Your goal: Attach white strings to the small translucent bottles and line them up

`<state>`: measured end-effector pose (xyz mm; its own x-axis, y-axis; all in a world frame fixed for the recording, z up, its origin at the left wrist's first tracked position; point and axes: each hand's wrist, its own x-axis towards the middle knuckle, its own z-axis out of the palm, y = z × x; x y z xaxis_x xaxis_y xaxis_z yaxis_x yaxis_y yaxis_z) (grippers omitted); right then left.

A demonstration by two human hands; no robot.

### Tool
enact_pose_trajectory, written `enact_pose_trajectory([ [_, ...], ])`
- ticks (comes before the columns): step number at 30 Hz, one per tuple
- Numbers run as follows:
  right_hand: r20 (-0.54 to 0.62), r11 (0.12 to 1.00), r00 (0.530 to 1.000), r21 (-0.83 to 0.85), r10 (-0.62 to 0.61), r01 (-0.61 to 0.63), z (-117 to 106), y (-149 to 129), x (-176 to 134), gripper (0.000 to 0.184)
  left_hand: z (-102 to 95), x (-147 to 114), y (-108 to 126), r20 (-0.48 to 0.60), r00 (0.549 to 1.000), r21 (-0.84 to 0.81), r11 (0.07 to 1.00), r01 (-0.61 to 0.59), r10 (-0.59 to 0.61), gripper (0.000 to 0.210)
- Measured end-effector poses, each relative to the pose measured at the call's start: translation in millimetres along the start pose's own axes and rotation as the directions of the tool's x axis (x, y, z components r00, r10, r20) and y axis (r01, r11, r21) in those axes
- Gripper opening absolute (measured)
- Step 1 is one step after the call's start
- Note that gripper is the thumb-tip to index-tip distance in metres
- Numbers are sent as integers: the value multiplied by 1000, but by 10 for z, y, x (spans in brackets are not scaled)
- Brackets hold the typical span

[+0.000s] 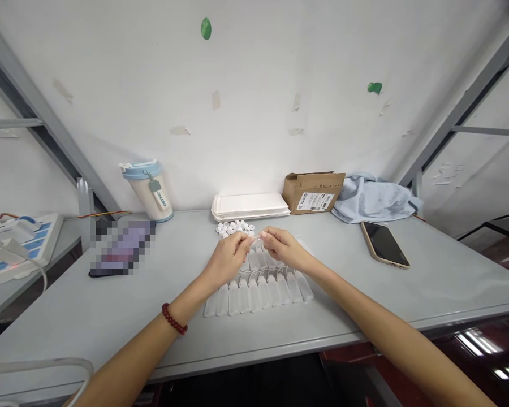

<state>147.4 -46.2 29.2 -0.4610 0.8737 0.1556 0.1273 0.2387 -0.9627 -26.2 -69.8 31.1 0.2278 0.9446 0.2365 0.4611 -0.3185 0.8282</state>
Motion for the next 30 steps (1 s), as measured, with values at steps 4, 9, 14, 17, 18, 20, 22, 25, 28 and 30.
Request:
enact_pose_trajectory([
  [4,24,993,999,108,48,-50,10,-50,10,44,11,-3,-16,-18,999,3,999,-44,44,24],
  [9,15,984,997,158,76,-78,3,-65,16,45,13,14,-19,-27,998,-64,996,-57,56,23],
  [14,-9,989,998,137,54,-52,17,-90,-4,42,4,18,-7,-2,1000,-107,994,-5,5,43],
  [17,-30,995,999,99,26,-22,33,-88,-15,39,0,18,5,32,999,-141,990,29,-25,44],
  [18,-34,997,999,80,13,-10,35,-80,-16,38,-1,20,6,33,999,-155,987,39,-35,44],
  [20,-45,1000,999,12,-26,26,32,-56,-17,37,-5,29,3,31,998,-179,982,53,-48,43],
  [22,-67,995,995,-82,-71,65,24,-28,-16,36,-9,40,-2,31,998,-202,977,63,-58,43],
  [25,-103,982,989,-165,-108,90,12,11,-10,35,-11,45,9,25,996,-217,972,87,-84,42],
  [28,-111,984,988,-153,-105,87,-4,46,1,36,2,27,36,11,995,-193,976,100,-100,37],
  [30,-108,989,990,-124,-94,80,-16,67,8,36,20,7,44,0,997,-171,982,80,-81,34],
])
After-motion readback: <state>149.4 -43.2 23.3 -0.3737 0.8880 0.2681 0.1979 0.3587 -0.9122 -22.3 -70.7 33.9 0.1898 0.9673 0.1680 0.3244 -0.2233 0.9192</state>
